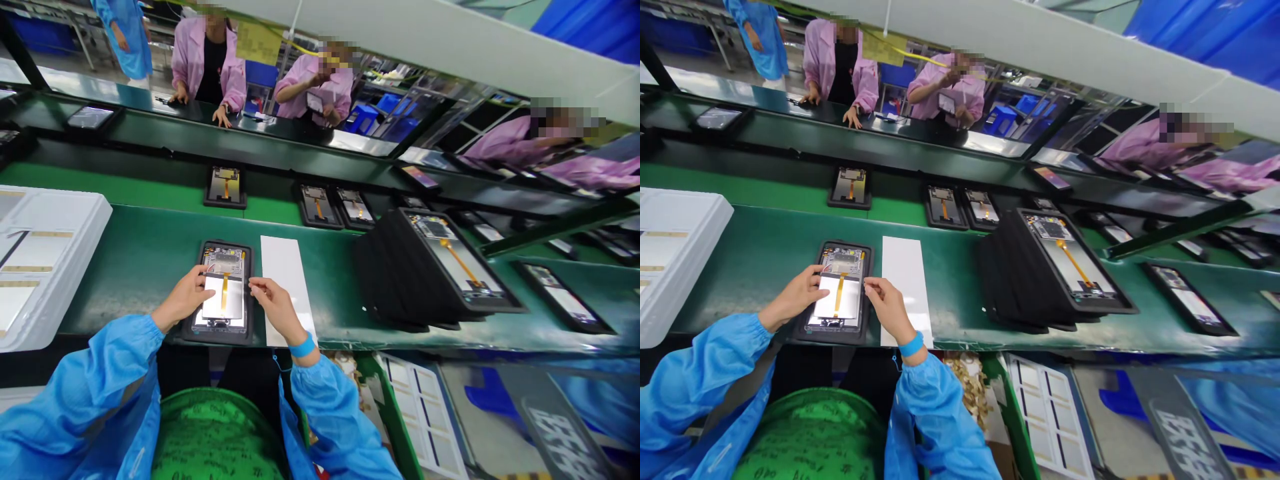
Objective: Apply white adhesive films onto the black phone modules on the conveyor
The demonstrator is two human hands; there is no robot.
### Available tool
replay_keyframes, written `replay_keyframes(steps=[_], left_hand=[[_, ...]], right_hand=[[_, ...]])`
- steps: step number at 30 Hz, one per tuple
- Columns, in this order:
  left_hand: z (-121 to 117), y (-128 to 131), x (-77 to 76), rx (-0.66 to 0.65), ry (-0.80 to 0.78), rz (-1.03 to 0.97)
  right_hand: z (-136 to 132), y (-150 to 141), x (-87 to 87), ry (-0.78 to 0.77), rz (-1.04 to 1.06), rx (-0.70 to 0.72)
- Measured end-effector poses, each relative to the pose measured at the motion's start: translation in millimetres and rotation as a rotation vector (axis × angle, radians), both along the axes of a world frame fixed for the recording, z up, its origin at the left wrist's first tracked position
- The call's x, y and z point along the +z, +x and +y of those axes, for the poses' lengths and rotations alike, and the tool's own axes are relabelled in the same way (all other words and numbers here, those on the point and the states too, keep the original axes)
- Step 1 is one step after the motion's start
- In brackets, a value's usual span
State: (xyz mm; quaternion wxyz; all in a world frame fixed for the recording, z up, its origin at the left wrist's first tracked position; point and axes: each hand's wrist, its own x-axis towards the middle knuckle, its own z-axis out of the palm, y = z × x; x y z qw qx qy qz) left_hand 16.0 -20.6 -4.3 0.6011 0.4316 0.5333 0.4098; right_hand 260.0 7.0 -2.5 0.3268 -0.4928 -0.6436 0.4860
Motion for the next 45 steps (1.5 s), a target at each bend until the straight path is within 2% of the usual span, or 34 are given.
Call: replay_keyframes(steps=[6,11,14,17,28,38,45], left_hand=[[0,-1,-4.0,-0.008,0.015,0.003],[0,1,-3.6,0.006,0.009,-0.002],[0,2,-3.8,0.009,0.016,0.015],[1,2,-5.7,0.007,0.027,0.043],[4,-4,-21.0,-0.011,0.106,0.191],[5,-2,-12.1,0.03,0.186,0.411],[4,0,-6.8,-0.059,0.323,0.845]], right_hand=[[-10,-8,5.8,0.131,-0.129,0.05],[-15,-12,1.0,0.212,-0.184,0.127],[-18,-15,-2.7,0.313,-0.254,0.219],[-20,-17,-6.7,0.393,-0.332,0.249],[-22,-20,-8.2,0.395,-0.39,0.216],[-23,-21,-3.6,0.376,-0.407,0.205],[-24,-24,-6.1,0.376,-0.433,0.195]])
